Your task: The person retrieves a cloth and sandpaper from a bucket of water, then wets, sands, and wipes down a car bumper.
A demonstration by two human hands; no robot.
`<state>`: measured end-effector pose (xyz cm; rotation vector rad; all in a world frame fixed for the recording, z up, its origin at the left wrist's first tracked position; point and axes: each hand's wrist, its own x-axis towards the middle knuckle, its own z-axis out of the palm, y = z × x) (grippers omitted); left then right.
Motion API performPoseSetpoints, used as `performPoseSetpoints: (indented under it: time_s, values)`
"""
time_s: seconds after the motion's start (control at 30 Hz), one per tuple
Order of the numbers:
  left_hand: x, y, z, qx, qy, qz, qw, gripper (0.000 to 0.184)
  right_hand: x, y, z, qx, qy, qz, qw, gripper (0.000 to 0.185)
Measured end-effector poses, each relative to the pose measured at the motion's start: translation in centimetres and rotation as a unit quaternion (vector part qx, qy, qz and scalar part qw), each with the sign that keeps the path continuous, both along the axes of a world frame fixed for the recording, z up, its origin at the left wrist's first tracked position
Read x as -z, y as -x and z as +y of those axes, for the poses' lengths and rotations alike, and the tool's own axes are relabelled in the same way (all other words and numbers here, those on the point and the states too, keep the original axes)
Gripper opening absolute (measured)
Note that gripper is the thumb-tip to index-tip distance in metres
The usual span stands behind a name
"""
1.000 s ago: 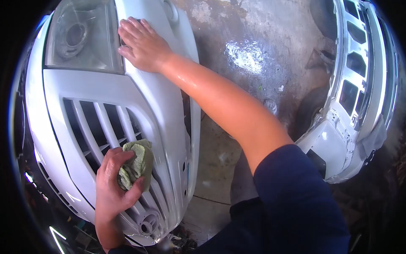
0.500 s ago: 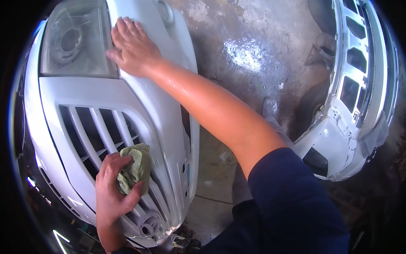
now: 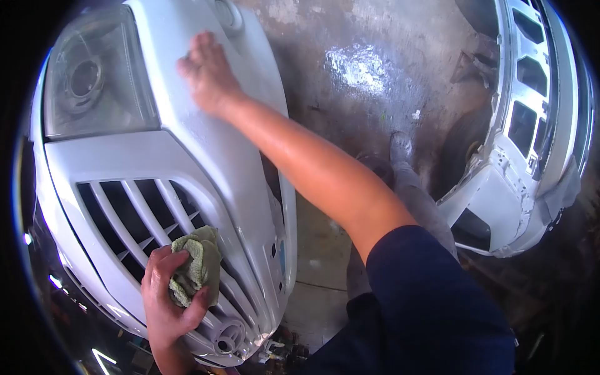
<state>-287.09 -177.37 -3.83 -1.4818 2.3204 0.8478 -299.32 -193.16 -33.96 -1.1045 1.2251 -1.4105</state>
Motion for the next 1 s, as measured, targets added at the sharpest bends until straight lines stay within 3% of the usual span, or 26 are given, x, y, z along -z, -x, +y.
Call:
performPoseSetpoints:
  time_s: [0.07,0.2,0.3,0.33,0.43,0.57,0.6,0.7,0.73,0.83,0.87,1.0]
  values:
    - [-0.4,0.0,0.2,-0.016,-0.012,-0.005,1.000,0.057,-0.4,-0.9,3.3,-0.002,0.069,0.061,0.996,0.077]
    - [-0.3,0.0,0.4,-0.023,0.004,0.001,1.000,0.058,6.0,-1.5,5.1,0.020,-0.103,-0.115,0.988,0.076]
    - [-0.1,-0.1,0.3,-0.022,0.008,0.004,1.000,0.058,3.5,0.2,1.0,-0.003,-0.124,-0.093,0.988,0.075]
    - [-0.1,-0.3,0.4,-0.021,0.005,0.005,1.000,0.058,3.0,-0.7,1.5,0.005,-0.035,-0.048,0.998,0.074]
    - [-0.1,-0.3,0.3,-0.020,-0.002,0.002,1.000,0.058,3.0,-1.7,8.2,0.000,0.031,-0.063,0.998,0.075]
    - [-0.3,-0.3,0.6,-0.032,-0.001,-0.005,0.999,0.059,7.3,-1.0,5.7,-0.003,-0.178,-0.175,0.968,0.075]
    - [-0.2,-0.3,0.6,-0.028,0.006,-0.008,1.000,0.059,7.0,-0.9,4.4,-0.004,-0.183,-0.165,0.969,0.075]
    - [-0.1,-0.4,0.6,-0.029,0.010,-0.011,0.999,0.058,2.1,-1.2,7.9,-0.010,0.012,-0.082,0.997,0.078]
    - [-0.1,-0.4,0.7,-0.032,0.005,-0.012,0.999,0.058,2.3,-1.5,9.7,-0.016,0.003,-0.089,0.996,0.080]
    - [-0.2,-0.5,0.8,-0.038,0.010,-0.007,0.999,0.058,11.0,-3.0,10.4,-0.015,-0.192,-0.163,0.968,0.079]
    - [-0.1,-0.6,0.8,-0.039,0.007,-0.006,0.999,0.059,11.2,-2.9,9.2,0.005,-0.211,-0.219,0.953,0.078]
    - [-0.2,-0.8,0.9,-0.034,0.020,-0.024,0.999,0.058,3.6,-1.1,7.9,-0.015,-0.050,-0.086,0.995,0.077]
